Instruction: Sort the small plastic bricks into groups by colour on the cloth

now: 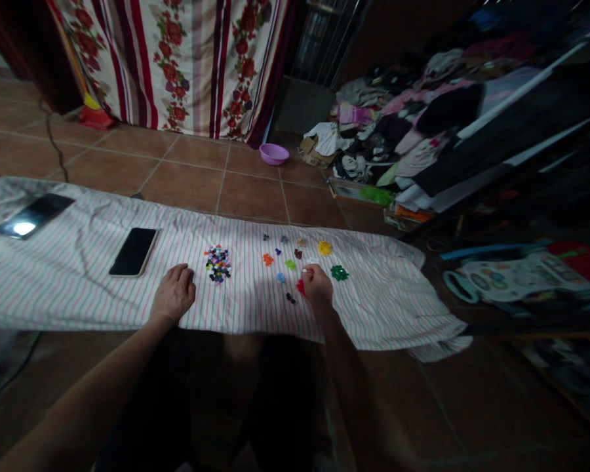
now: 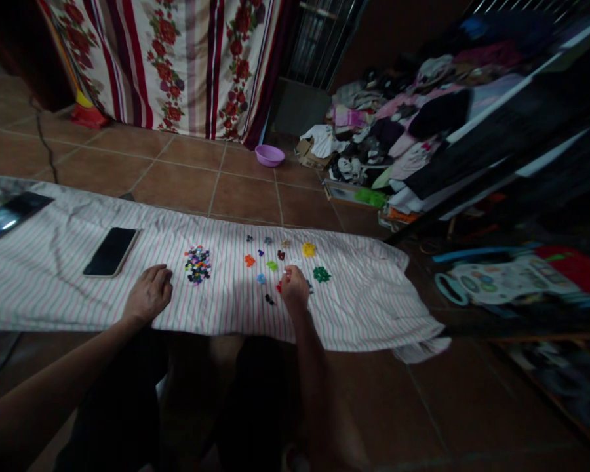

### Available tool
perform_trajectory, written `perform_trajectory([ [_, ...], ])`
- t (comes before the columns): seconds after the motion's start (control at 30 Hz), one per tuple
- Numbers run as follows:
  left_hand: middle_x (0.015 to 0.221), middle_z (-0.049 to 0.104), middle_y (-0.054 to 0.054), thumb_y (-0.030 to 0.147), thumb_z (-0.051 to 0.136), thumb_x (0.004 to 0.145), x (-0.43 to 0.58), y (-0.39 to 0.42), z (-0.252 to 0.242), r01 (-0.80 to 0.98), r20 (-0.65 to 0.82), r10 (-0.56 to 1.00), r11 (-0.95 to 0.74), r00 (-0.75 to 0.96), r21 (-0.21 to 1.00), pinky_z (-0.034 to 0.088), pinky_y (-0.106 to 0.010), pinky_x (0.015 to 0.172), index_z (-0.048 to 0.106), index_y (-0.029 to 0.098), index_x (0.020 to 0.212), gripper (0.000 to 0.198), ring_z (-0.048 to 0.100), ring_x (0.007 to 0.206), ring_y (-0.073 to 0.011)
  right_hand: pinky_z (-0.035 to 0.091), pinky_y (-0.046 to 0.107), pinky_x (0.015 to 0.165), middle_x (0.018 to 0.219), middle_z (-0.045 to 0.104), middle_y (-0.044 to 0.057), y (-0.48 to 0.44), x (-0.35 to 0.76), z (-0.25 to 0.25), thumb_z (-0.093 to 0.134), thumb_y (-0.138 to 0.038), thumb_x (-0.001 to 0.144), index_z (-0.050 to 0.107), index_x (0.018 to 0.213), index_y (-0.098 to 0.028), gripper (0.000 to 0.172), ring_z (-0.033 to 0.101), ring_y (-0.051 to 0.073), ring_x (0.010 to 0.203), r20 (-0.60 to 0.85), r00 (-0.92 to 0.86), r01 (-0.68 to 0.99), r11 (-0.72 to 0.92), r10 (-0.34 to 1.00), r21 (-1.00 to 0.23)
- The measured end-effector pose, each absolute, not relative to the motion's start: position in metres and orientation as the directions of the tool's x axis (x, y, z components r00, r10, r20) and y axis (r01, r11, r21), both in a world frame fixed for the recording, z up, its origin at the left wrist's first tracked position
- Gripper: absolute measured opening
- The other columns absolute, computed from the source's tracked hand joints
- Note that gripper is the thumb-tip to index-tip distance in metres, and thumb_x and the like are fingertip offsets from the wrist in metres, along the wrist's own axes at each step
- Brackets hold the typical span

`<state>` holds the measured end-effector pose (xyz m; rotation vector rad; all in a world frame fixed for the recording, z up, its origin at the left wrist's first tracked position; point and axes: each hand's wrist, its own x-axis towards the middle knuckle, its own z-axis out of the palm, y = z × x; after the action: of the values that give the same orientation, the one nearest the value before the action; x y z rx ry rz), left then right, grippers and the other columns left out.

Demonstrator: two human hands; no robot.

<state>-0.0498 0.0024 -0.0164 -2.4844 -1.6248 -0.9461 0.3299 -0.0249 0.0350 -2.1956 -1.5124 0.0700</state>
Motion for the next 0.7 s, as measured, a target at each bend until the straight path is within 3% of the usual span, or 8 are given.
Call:
perform_trajectory([
  [0.37,0.109,0.062,-0.015,0.016,0.046,0.082,-0.051,0.004,-0.016,0.834,0.485,0.826,-0.465,0.287,0.297,0.047,-0.049,0.100,0.057,0.018,0.104,0.025,0.054,0.115,-0.0307,0.039,0.028,0.078,0.103,0.072,0.013,-0.001,0.369,0.049,0.048,-0.016,0.091,0.066,0.110,-0.014,0.027,0.065,0.021,0.093,0.057,0.554,0.821,-0.534,0.830,-0.200],
  [0.7,0.110,0.061,-0.015,0.016,0.044,0.085,-0.050,0.002,-0.014,0.854,0.497,0.821,-0.451,0.282,0.260,0.048,-0.048,0.100,0.057,0.018,0.105,0.024,0.055,0.113,-0.0306,0.041,0.028,0.076,0.105,0.073,0.012,0.012,0.377,0.048,0.050,-0.018,0.091,0.068,0.110,-0.017,0.026,0.067,0.020,0.091,0.053,0.573,0.810,-0.555,0.818,-0.192],
])
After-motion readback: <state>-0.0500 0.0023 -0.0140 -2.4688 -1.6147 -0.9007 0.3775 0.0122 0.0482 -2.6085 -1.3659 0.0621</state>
